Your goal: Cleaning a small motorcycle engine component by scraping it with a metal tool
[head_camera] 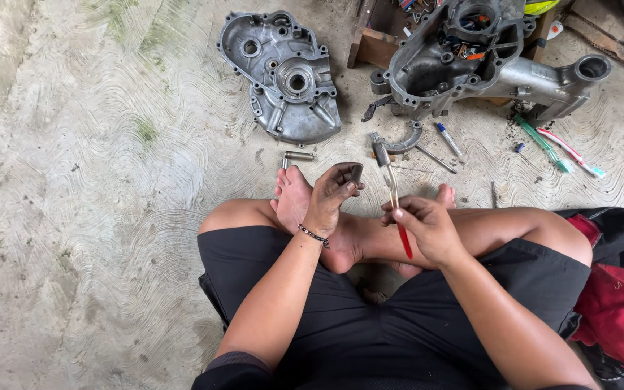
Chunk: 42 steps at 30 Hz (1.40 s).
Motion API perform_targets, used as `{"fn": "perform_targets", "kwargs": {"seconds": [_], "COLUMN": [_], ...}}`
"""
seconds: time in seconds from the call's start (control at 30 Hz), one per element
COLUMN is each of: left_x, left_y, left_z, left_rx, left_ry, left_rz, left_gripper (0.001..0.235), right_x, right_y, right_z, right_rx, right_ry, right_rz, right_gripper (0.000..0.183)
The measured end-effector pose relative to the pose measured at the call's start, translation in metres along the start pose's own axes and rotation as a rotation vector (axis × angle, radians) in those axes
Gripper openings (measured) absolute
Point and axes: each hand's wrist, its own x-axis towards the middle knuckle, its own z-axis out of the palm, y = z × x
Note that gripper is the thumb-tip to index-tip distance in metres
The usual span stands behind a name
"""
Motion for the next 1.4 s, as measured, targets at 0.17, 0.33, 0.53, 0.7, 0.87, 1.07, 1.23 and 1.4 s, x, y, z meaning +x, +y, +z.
{"fn": "perform_targets", "kwargs": {"seconds": [0.17,0.33,0.53,0.7,0.87,1.07,1.23,1.4], "left_x": [-0.004,0.0,0.002,0.002,0.001,0.002,0.001,0.004], "left_y": [-0.001,0.0,0.001,-0.012,0.003,0.01,0.016,0.019], "left_z": [-0.001,-0.002,-0.002,-0.01,0.004,0.007,0.008,0.011], "left_rx": [-0.026,-0.014,0.008,0.029,0.019,0.007,0.015,0.01], "left_ry": [-0.031,-0.034,-0.059,-0.091,-0.083,-0.094,-0.112,-0.093], "left_rz": [0.003,0.0,0.016,0.02,0.038,0.05,0.022,0.006], "left_gripper": [0.056,0.058,0.058,0.063,0.056,0.055,0.052,0.051], "right_x": [-0.011,-0.004,-0.003,-0.008,-0.009,0.002,-0.001,-0.002], "right_y": [-0.005,0.004,0.006,0.011,0.036,0.034,0.022,0.041], "right_z": [0.007,0.009,0.004,-0.01,0.001,0.002,0.004,0.001], "right_rx": [-0.068,-0.106,0.058,-0.039,0.098,-0.069,-0.157,-0.122], "right_ry": [0.006,0.048,0.135,0.147,0.175,0.119,0.083,0.159], "right_rz": [-0.007,0.073,0.035,-0.025,-0.009,0.057,0.046,0.071], "right_gripper": [0.015,0.016,0.017,0.023,0.017,0.016,0.016,0.018]}}
